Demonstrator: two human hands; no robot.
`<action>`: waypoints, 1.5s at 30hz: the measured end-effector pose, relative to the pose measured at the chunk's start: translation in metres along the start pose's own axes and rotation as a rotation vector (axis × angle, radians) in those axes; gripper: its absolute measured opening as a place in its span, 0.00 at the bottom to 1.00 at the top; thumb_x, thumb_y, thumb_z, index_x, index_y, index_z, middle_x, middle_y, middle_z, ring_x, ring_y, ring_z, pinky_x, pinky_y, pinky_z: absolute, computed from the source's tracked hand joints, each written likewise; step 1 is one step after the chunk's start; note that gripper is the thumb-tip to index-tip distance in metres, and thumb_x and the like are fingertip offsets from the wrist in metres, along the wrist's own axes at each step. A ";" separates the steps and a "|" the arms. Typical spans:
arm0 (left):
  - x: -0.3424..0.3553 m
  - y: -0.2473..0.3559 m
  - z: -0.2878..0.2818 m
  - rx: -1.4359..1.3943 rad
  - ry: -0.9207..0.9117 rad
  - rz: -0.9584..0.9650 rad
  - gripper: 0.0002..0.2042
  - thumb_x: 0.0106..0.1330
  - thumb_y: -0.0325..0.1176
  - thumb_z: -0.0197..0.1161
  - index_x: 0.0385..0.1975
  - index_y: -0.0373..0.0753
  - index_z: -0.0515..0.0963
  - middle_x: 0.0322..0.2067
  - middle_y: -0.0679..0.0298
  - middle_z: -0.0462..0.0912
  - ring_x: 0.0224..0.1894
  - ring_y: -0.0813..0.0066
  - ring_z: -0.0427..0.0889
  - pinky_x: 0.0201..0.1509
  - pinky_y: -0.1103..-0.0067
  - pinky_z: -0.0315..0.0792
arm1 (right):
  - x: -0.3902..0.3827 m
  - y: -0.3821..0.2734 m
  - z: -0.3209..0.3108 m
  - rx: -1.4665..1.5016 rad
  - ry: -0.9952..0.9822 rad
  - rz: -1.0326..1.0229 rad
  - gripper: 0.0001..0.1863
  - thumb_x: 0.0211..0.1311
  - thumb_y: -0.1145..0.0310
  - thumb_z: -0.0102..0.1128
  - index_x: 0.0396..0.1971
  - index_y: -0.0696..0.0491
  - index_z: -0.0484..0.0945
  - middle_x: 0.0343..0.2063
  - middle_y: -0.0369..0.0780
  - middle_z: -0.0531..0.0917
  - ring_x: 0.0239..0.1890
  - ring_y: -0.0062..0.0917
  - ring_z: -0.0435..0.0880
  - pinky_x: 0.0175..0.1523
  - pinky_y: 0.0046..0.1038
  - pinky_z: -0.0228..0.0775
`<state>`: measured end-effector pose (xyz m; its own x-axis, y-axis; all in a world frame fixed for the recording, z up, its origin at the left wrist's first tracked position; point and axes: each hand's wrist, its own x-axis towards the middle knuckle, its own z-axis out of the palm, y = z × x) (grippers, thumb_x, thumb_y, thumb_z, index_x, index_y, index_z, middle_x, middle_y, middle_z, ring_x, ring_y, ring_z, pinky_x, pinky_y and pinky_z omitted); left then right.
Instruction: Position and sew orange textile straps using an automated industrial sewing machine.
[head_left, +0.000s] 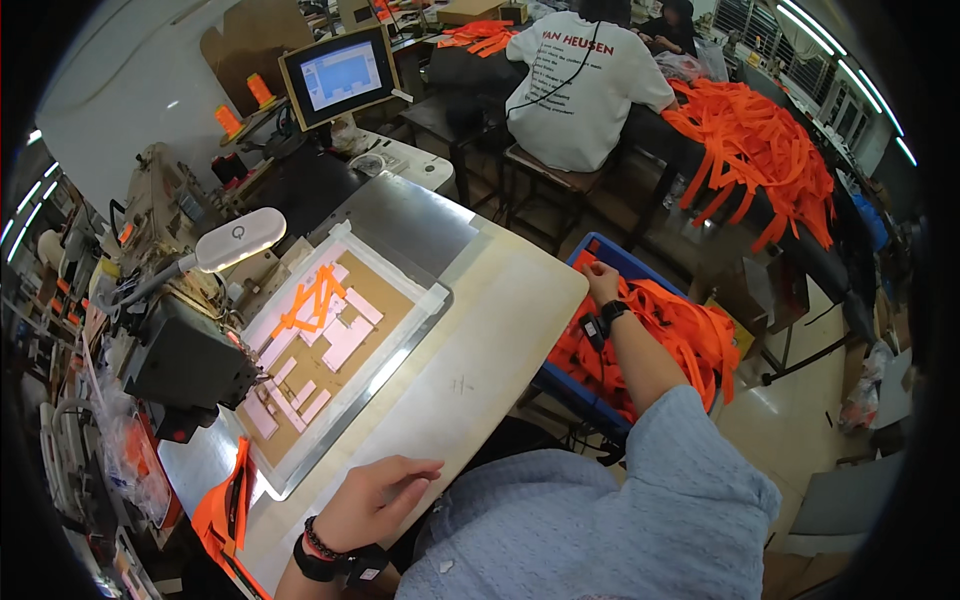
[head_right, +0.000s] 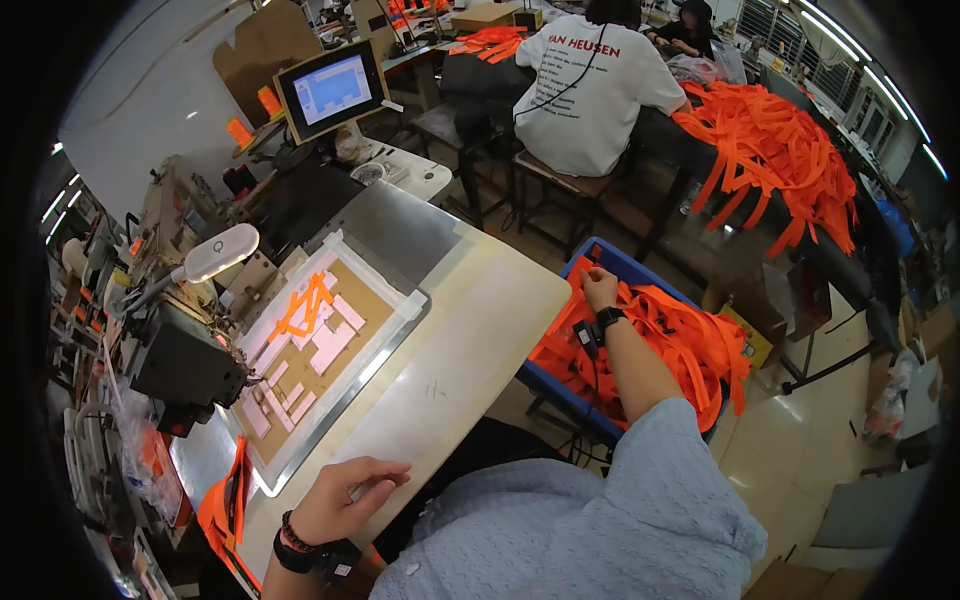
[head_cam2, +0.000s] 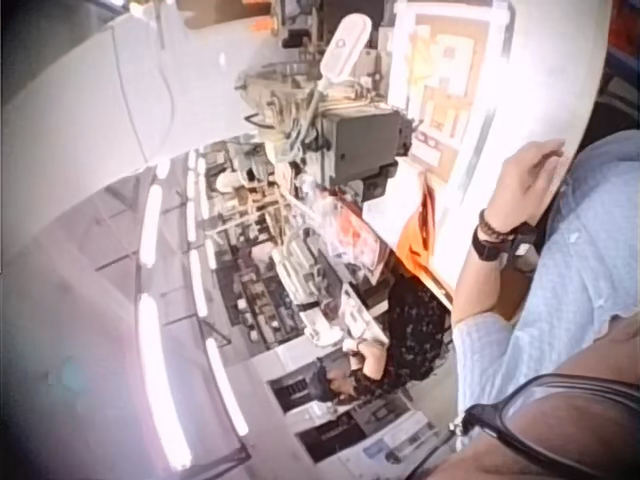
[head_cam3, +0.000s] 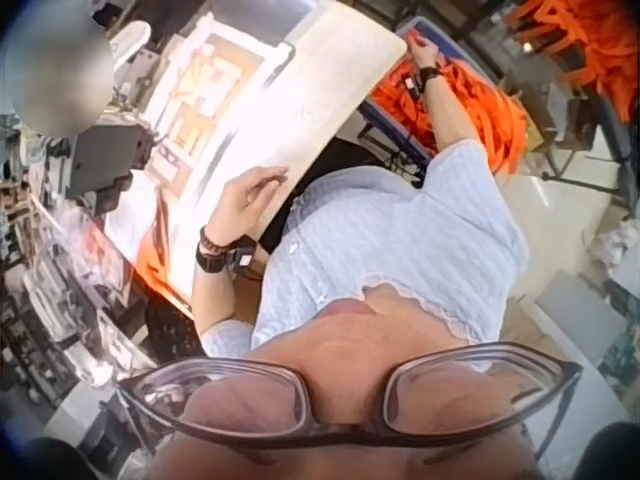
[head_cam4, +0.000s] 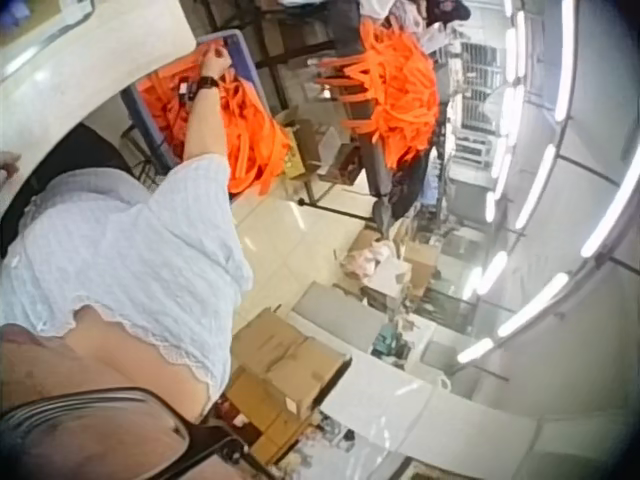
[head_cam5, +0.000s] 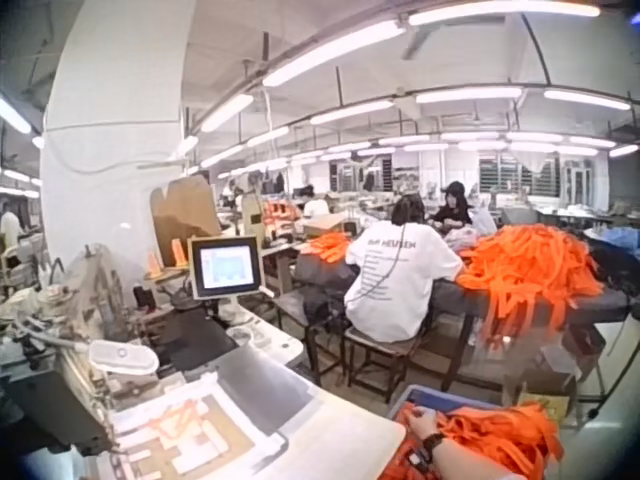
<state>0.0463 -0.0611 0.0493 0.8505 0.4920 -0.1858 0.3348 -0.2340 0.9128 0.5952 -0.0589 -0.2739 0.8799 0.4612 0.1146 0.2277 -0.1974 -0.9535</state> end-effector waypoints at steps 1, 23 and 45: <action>0.002 -0.006 0.000 -0.061 0.025 -0.017 0.12 0.69 0.24 0.57 0.51 0.34 0.79 0.42 0.57 0.85 0.45 0.71 0.85 0.52 0.79 0.77 | -0.001 -0.006 -0.005 0.054 -0.058 0.031 0.10 0.62 0.65 0.66 0.30 0.58 0.83 0.21 0.33 0.82 0.22 0.16 0.77 0.28 0.23 0.68; 0.007 -0.033 0.000 -0.440 0.336 0.091 0.13 0.72 0.25 0.55 0.54 0.31 0.76 0.49 0.58 0.81 0.50 0.72 0.81 0.55 0.76 0.75 | -0.144 -0.363 -0.056 0.492 -0.792 -0.007 0.09 0.67 0.66 0.62 0.32 0.58 0.81 0.27 0.32 0.82 0.29 0.11 0.77 0.38 0.17 0.71; 0.003 -0.038 -0.005 -0.580 0.678 -0.064 0.11 0.72 0.34 0.61 0.38 0.29 0.80 0.25 0.65 0.84 0.26 0.87 0.80 0.28 0.86 0.74 | -0.310 -0.340 0.064 0.672 -1.233 0.145 0.11 0.66 0.72 0.63 0.46 0.59 0.79 0.44 0.36 0.82 0.44 0.16 0.80 0.53 0.22 0.72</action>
<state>0.0344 -0.0464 0.0155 0.3529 0.9226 -0.1557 -0.0408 0.1814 0.9826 0.2183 -0.0793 -0.0026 -0.1265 0.9916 0.0256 -0.3797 -0.0245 -0.9248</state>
